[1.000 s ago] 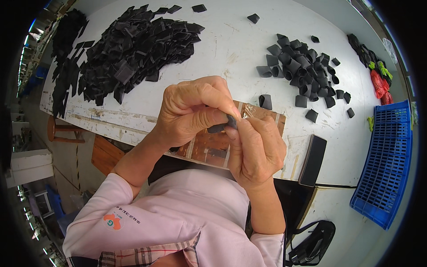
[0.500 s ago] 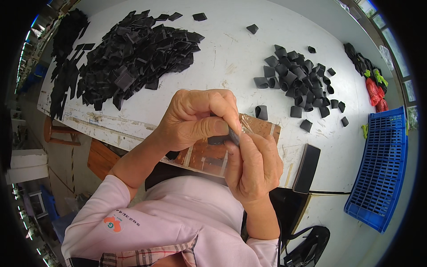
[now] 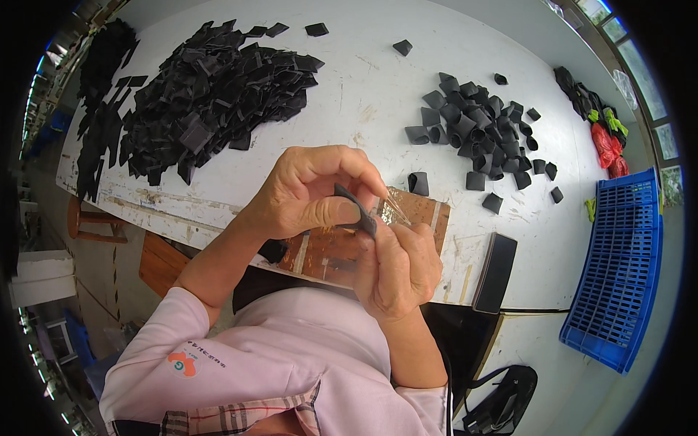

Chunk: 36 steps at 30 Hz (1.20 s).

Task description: Inspecting and sorting small black rubber or plastic components at a workbench.

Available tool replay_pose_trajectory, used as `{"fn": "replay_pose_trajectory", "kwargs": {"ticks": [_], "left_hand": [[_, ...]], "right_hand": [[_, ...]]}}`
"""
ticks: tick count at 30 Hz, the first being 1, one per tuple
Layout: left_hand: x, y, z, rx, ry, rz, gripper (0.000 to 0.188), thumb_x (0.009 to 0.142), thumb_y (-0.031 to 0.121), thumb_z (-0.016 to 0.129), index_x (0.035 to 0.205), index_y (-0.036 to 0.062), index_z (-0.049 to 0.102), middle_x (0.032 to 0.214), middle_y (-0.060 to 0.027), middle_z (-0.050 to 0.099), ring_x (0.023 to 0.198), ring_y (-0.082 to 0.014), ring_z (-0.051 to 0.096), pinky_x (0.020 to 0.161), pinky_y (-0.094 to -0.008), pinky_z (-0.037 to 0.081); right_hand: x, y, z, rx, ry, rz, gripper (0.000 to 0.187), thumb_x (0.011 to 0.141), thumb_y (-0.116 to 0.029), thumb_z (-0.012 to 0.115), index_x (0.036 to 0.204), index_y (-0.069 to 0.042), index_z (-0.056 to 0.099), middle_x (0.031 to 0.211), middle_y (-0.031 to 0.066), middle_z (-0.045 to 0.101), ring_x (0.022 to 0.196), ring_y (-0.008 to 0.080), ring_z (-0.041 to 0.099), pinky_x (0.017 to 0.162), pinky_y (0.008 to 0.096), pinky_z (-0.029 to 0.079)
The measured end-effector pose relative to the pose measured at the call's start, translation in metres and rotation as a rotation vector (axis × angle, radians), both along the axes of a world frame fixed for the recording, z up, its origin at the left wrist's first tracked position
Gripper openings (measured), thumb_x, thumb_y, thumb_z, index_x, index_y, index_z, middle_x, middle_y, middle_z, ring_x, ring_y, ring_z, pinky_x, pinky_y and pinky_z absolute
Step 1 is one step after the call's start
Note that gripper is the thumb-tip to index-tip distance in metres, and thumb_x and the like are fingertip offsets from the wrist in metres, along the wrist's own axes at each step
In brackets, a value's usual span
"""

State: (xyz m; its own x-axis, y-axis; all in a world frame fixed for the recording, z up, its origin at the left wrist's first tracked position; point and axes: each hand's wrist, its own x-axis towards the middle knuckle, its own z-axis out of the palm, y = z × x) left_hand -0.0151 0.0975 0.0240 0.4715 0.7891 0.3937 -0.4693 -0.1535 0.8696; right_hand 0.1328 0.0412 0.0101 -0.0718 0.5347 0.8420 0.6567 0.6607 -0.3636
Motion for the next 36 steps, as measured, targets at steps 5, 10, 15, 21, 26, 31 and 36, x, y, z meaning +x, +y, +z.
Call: {"fn": "replay_pose_trajectory", "kwargs": {"ticks": [5, 10, 15, 21, 26, 31, 36], "left_hand": [[-0.005, -0.007, -0.009, -0.1, -0.014, -0.036, 0.01, 0.084, 0.001, 0.062, 0.093, -0.0032, 0.061, 0.084, -0.0091, 0.062, 0.079, -0.0134, 0.059, 0.071, -0.0249, 0.049], [-0.009, -0.022, -0.013, -0.282, 0.051, 0.08, 0.009, 0.085, 0.005, 0.062, 0.089, -0.0023, 0.059, 0.081, -0.0052, 0.064, 0.072, -0.0088, 0.059, 0.067, -0.023, 0.05], [-0.037, -0.042, -0.045, -0.077, 0.464, 0.686, 0.01, 0.084, 0.003, 0.06, 0.092, -0.0019, 0.058, 0.081, -0.0036, 0.062, 0.071, -0.007, 0.057, 0.065, -0.0214, 0.047], [-0.103, -0.088, -0.099, -0.068, 0.987, 0.916, 0.033, 0.078, 0.002, 0.061, 0.11, -0.0028, 0.054, 0.096, -0.0123, 0.059, 0.078, -0.0167, 0.058, 0.069, -0.0274, 0.048], [-0.1, -0.11, -0.126, 0.093, 1.242, 0.809, 0.025, 0.076, 0.003, 0.066, 0.099, -0.0011, 0.057, 0.096, -0.0125, 0.057, 0.08, -0.0255, 0.059, 0.069, -0.0379, 0.047], [-0.096, -0.115, -0.11, -0.066, 1.043, 0.654, 0.013, 0.076, 0.001, 0.065, 0.088, 0.0004, 0.059, 0.083, -0.0099, 0.059, 0.068, -0.0213, 0.057, 0.062, -0.0321, 0.046], [-0.073, -0.119, -0.074, -0.141, 0.57, 0.58, 0.013, 0.081, -0.002, 0.06, 0.093, -0.0018, 0.059, 0.086, -0.0049, 0.061, 0.072, -0.009, 0.057, 0.063, -0.0228, 0.046]], "right_hand": [[0.003, 0.003, -0.007, -0.009, 0.014, 0.003, 0.013, 0.073, 0.004, 0.066, 0.084, 0.005, 0.061, 0.069, 0.0122, 0.057, 0.051, 0.0187, 0.048, 0.042, 0.0268, 0.034], [0.002, -0.002, 0.004, -0.186, -0.01, 0.018, 0.008, 0.076, 0.003, 0.064, 0.082, 0.004, 0.059, 0.071, 0.0123, 0.058, 0.054, 0.0204, 0.05, 0.045, 0.0276, 0.037], [0.017, 0.032, 0.068, -0.49, 0.769, 0.573, 0.031, 0.094, -0.023, 0.05, 0.083, 0.005, 0.058, 0.069, 0.005, 0.053, 0.056, 0.0086, 0.04, 0.05, 0.0203, 0.031], [0.014, -0.008, 0.015, -0.521, 0.732, -0.157, 0.028, 0.094, -0.018, 0.048, 0.097, 0.007, 0.062, 0.069, 0.0044, 0.055, 0.056, 0.0063, 0.043, 0.051, 0.0182, 0.034], [-0.017, -0.066, -0.047, -0.902, 0.398, 0.268, 0.013, 0.089, -0.006, 0.054, 0.09, 0.004, 0.062, 0.066, 0.0048, 0.057, 0.057, 0.0093, 0.051, 0.052, 0.0216, 0.04], [-0.056, -0.061, -0.05, -0.8, -0.066, 0.246, 0.01, 0.079, -0.006, 0.065, 0.087, 0.0, 0.063, 0.063, 0.0101, 0.052, 0.054, 0.0228, 0.054, 0.053, 0.0299, 0.044], [-0.055, -0.065, -0.054, -0.879, -0.004, 0.267, 0.016, 0.075, -0.004, 0.068, 0.088, -0.002, 0.06, 0.073, 0.0102, 0.053, 0.059, 0.0246, 0.055, 0.053, 0.0344, 0.044]]}}
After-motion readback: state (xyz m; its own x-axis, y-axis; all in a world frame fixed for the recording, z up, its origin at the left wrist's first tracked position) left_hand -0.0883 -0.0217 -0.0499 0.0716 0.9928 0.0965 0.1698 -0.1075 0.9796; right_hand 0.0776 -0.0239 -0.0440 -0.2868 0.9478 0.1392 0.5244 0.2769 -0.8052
